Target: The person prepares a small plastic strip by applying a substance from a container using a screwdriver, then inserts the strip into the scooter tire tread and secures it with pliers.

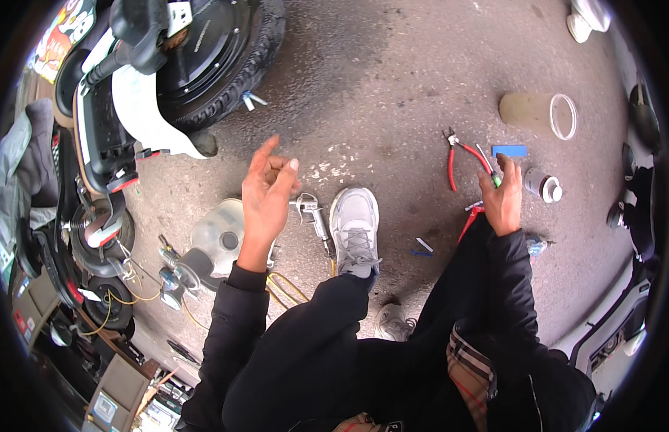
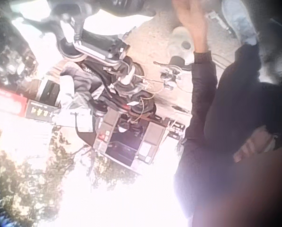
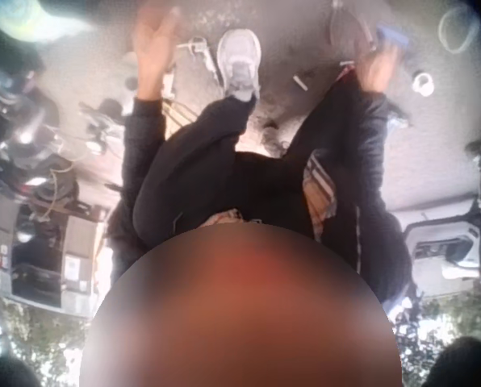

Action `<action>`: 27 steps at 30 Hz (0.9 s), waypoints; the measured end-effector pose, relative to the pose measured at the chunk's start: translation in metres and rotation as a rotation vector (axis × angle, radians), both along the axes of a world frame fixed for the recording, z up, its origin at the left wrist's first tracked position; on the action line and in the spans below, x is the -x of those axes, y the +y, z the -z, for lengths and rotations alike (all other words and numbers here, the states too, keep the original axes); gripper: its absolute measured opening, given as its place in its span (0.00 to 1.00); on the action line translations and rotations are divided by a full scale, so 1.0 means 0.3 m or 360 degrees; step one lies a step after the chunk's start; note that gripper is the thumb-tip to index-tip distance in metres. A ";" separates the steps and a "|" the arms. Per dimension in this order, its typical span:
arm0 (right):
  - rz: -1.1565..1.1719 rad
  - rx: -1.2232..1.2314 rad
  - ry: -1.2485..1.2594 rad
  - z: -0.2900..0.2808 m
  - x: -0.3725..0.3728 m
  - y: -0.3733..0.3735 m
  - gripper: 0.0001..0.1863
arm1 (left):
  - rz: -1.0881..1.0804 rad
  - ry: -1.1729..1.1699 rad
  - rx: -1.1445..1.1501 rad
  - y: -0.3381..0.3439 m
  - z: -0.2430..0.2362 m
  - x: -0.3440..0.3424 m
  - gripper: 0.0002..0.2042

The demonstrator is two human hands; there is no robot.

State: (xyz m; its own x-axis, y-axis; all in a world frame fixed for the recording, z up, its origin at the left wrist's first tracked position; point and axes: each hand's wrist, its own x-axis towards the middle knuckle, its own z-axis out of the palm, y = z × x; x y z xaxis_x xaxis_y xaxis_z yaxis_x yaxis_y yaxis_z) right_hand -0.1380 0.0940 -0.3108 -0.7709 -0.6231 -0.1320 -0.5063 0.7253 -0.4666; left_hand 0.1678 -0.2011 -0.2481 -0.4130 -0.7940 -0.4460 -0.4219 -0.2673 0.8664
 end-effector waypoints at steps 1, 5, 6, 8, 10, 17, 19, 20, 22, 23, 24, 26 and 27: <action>-0.0021 0.0066 -0.0047 -0.013 -0.020 -0.025 0.29 | -0.0066 -0.0003 0.0065 -0.022 -0.007 0.005 0.26; -0.0063 0.0166 -0.0266 -0.053 -0.103 -0.110 0.27 | -0.0394 0.0087 -0.0119 -0.120 -0.023 0.015 0.24; -0.0096 0.0215 -0.0271 -0.058 -0.120 -0.130 0.26 | -0.0565 0.0257 -0.0405 -0.147 -0.019 0.020 0.23; -0.0190 0.0252 -0.0236 -0.065 -0.151 -0.164 0.26 | -0.0823 0.0486 -0.0771 -0.198 0.007 0.044 0.21; -0.0244 0.0241 -0.0288 -0.076 -0.179 -0.180 0.25 | -0.0914 0.0676 -0.0959 -0.232 0.036 0.065 0.21; -0.0199 0.0240 -0.0449 -0.081 -0.233 -0.191 0.24 | -0.1103 0.0883 -0.0990 -0.269 0.099 0.134 0.14; -0.0205 0.0241 -0.0449 -0.077 -0.234 -0.191 0.23 | -0.1147 0.0850 -0.0911 -0.267 0.101 0.141 0.12; -0.0205 0.0257 -0.0463 -0.075 -0.234 -0.191 0.23 | -0.1157 0.0853 -0.0895 -0.269 0.100 0.142 0.11; -0.0200 0.0232 -0.0467 -0.071 -0.234 -0.192 0.23 | -0.1178 0.0857 -0.0858 -0.272 0.097 0.143 0.10; -0.0200 0.0228 -0.0470 -0.070 -0.234 -0.192 0.23 | -0.1169 0.0865 -0.0860 -0.273 0.097 0.145 0.09; -0.0191 0.0224 -0.0475 -0.068 -0.235 -0.192 0.23 | -0.1169 0.0866 -0.0858 -0.275 0.097 0.147 0.09; -0.0182 0.0232 -0.0492 -0.067 -0.238 -0.191 0.23 | -0.1178 0.0870 -0.0858 -0.277 0.097 0.149 0.08; -0.0180 0.0213 -0.0490 -0.065 -0.239 -0.191 0.23 | -0.1186 0.0873 -0.0862 -0.279 0.099 0.151 0.08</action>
